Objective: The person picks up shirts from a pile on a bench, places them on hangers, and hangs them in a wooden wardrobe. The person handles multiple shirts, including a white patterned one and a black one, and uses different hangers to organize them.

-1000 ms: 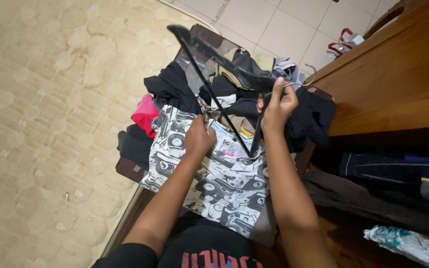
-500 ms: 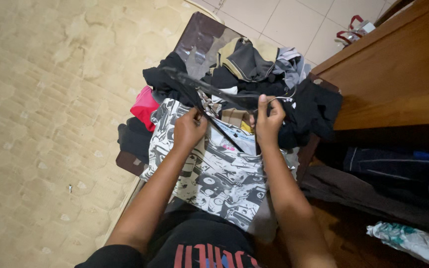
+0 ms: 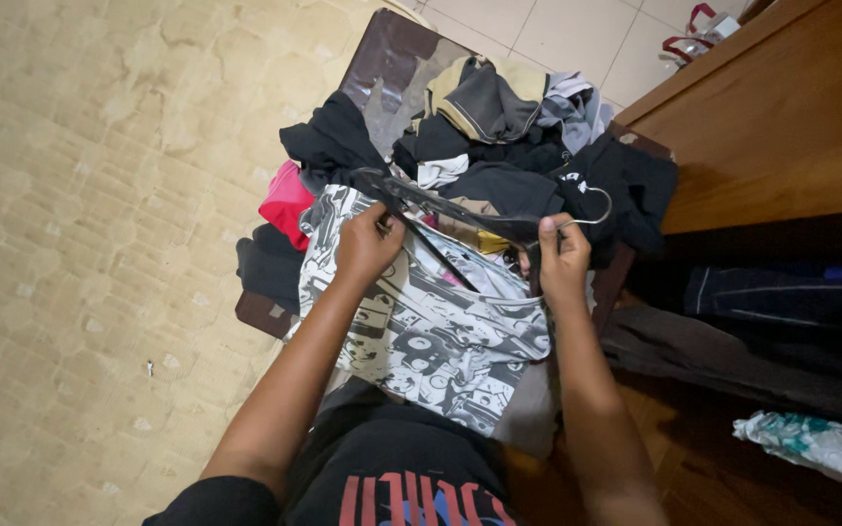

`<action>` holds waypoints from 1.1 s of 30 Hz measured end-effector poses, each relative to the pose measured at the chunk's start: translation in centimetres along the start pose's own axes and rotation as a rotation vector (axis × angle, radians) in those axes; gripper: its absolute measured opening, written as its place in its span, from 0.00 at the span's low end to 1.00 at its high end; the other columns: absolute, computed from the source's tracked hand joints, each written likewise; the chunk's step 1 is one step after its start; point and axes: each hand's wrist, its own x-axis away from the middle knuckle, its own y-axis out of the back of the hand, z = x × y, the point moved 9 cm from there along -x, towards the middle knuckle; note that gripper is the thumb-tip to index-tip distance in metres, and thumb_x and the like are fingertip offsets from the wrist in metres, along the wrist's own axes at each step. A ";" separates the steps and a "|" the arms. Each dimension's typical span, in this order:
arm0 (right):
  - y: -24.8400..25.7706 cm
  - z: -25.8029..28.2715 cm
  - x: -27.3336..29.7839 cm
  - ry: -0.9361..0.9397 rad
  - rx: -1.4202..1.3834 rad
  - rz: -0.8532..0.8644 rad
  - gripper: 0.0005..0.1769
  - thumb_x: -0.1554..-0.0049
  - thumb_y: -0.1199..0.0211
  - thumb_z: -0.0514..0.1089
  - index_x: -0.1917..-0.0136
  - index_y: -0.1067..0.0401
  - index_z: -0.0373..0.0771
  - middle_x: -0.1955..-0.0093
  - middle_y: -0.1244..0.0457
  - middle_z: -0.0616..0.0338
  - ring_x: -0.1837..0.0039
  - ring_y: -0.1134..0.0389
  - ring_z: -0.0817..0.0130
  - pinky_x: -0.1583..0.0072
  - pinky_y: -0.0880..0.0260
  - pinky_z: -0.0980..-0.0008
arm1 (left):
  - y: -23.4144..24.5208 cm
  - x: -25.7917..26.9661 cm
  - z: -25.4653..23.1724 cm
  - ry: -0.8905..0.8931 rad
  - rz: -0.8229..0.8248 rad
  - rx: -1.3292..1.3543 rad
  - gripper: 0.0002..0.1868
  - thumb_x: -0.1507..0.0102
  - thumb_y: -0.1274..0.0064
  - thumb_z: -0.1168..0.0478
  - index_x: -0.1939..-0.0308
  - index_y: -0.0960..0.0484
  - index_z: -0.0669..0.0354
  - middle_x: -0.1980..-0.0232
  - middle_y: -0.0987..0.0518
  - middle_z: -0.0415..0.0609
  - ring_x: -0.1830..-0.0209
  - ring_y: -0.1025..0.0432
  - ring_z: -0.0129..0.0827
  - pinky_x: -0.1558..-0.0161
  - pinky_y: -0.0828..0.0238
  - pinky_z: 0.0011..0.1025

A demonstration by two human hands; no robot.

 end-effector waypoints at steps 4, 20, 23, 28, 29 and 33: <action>1.7 0.2 1.3 0.092 0.162 0.052 0.14 0.29 0.45 0.48 0.53 0.35 0.35 0.66 0.37 0.62 0.65 0.37 0.78 0.62 0.38 0.76 | 0.5 0.2 -0.5 -0.057 0.024 0.021 0.11 0.40 0.40 0.57 0.61 0.15 0.61 0.70 0.17 0.52 0.74 0.21 0.42 0.68 0.27 0.36; 4.0 -0.4 5.7 0.108 0.140 0.071 0.10 0.31 0.44 0.44 0.51 0.34 0.35 0.64 0.36 0.60 0.64 0.36 0.78 0.60 0.35 0.77 | 3.7 0.1 -1.1 -0.154 0.011 -0.047 0.11 0.40 0.41 0.60 0.56 0.15 0.61 0.61 0.16 0.57 0.67 0.20 0.48 0.61 0.26 0.42; 4.2 -0.4 6.2 0.107 0.125 0.082 0.10 0.31 0.44 0.44 0.51 0.34 0.35 0.64 0.35 0.60 0.64 0.36 0.78 0.60 0.35 0.77 | 3.7 0.4 -1.2 -0.136 0.019 -0.039 0.11 0.40 0.41 0.61 0.56 0.15 0.61 0.61 0.16 0.57 0.67 0.20 0.48 0.60 0.26 0.42; 4.5 -0.5 6.8 0.108 0.167 0.093 0.11 0.31 0.43 0.44 0.52 0.34 0.35 0.64 0.36 0.60 0.64 0.37 0.78 0.60 0.36 0.76 | 3.7 1.1 -1.1 -0.081 0.065 -0.087 0.09 0.40 0.43 0.62 0.57 0.14 0.59 0.63 0.16 0.58 0.63 0.21 0.52 0.57 0.27 0.44; 4.4 -0.6 6.9 0.110 0.168 0.102 0.11 0.31 0.43 0.45 0.52 0.34 0.35 0.64 0.36 0.60 0.64 0.37 0.77 0.60 0.36 0.76 | 3.8 1.4 -1.4 -0.121 0.038 -0.095 0.09 0.40 0.42 0.63 0.57 0.15 0.60 0.62 0.17 0.58 0.62 0.21 0.54 0.57 0.27 0.45; 4.7 -1.0 6.8 0.090 0.154 0.087 0.11 0.31 0.43 0.45 0.53 0.34 0.35 0.64 0.36 0.60 0.65 0.36 0.78 0.60 0.35 0.76 | 3.7 1.6 -1.4 -0.185 -0.045 -0.098 0.10 0.41 0.43 0.64 0.57 0.15 0.61 0.60 0.17 0.60 0.60 0.23 0.58 0.57 0.28 0.47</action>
